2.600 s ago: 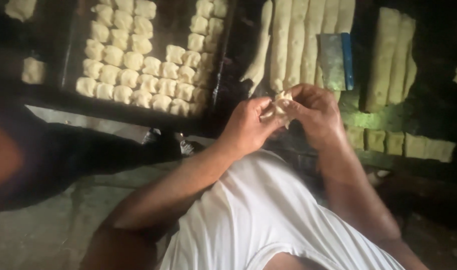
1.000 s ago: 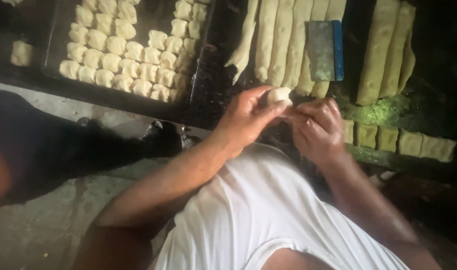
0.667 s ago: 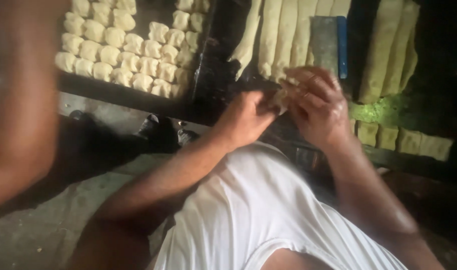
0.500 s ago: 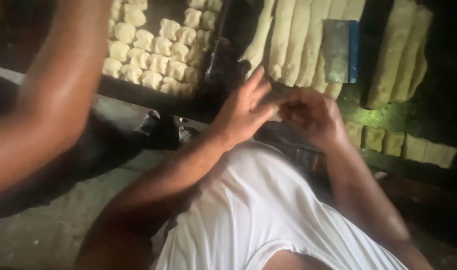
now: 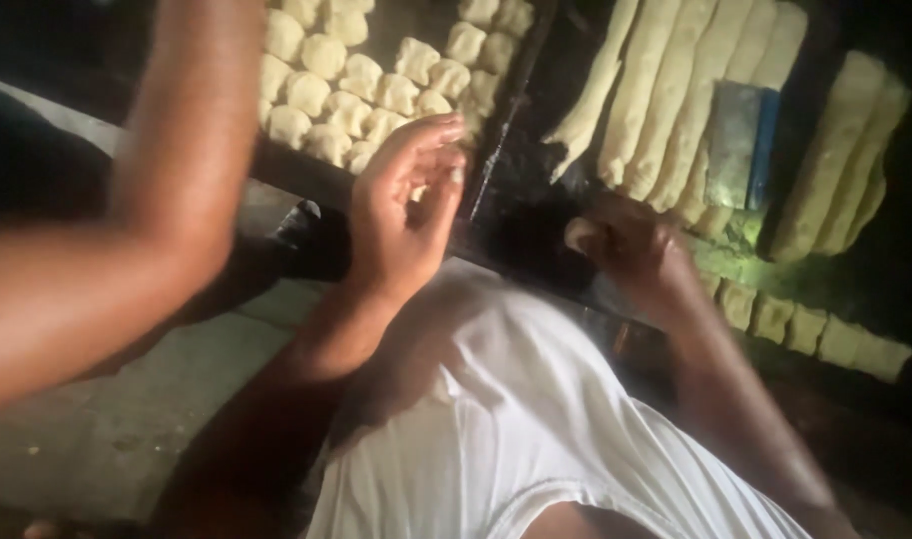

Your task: Manually cut and shape pieces of dough on a work counter.

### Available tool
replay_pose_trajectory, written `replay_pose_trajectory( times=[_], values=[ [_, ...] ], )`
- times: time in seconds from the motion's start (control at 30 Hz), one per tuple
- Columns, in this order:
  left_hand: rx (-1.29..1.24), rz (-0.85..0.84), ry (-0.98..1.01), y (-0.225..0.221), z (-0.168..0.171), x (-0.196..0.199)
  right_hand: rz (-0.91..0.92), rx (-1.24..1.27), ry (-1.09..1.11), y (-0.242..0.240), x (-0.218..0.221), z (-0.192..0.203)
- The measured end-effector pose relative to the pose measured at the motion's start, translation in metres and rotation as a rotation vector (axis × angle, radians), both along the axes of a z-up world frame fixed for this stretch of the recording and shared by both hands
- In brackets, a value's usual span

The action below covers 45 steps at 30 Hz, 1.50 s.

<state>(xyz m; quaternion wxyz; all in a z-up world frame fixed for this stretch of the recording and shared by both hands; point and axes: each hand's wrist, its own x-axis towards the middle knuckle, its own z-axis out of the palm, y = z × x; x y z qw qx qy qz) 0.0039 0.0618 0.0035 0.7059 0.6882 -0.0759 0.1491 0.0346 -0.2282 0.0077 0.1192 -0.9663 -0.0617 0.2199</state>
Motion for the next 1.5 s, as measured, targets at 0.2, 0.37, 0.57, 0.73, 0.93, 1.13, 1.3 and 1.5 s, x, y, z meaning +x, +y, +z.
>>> replay_pose_trajectory(
  times=[0.2,0.37,0.57,0.73,0.93,1.13,1.3,1.5],
  values=[
    [0.087,0.148,-0.045,0.052,-0.004,0.0,-0.128,0.736,0.291,0.02,0.048,0.036],
    [0.157,0.221,-0.102,0.084,-0.006,0.004,0.018,0.191,-0.096,0.127,0.111,0.033],
    [0.187,0.256,-0.11,0.108,-0.004,0.004,0.261,0.398,-0.307,0.207,0.161,-0.009],
    [0.147,0.265,-0.064,0.119,-0.005,0.0,0.27,0.267,-0.326,0.215,0.164,-0.026],
    [0.146,0.253,-0.042,0.121,-0.011,0.005,0.411,0.185,-0.427,0.218,0.163,-0.017],
    [0.189,0.225,-0.13,0.107,-0.006,0.011,0.506,0.107,-0.339,0.222,0.17,-0.016],
    [0.182,0.199,-0.107,0.093,0.007,0.011,0.457,0.614,-0.391,0.155,0.142,0.037],
    [0.238,0.143,-0.111,0.066,0.006,0.009,0.087,0.303,-0.523,-0.02,0.063,0.054]
  ],
)
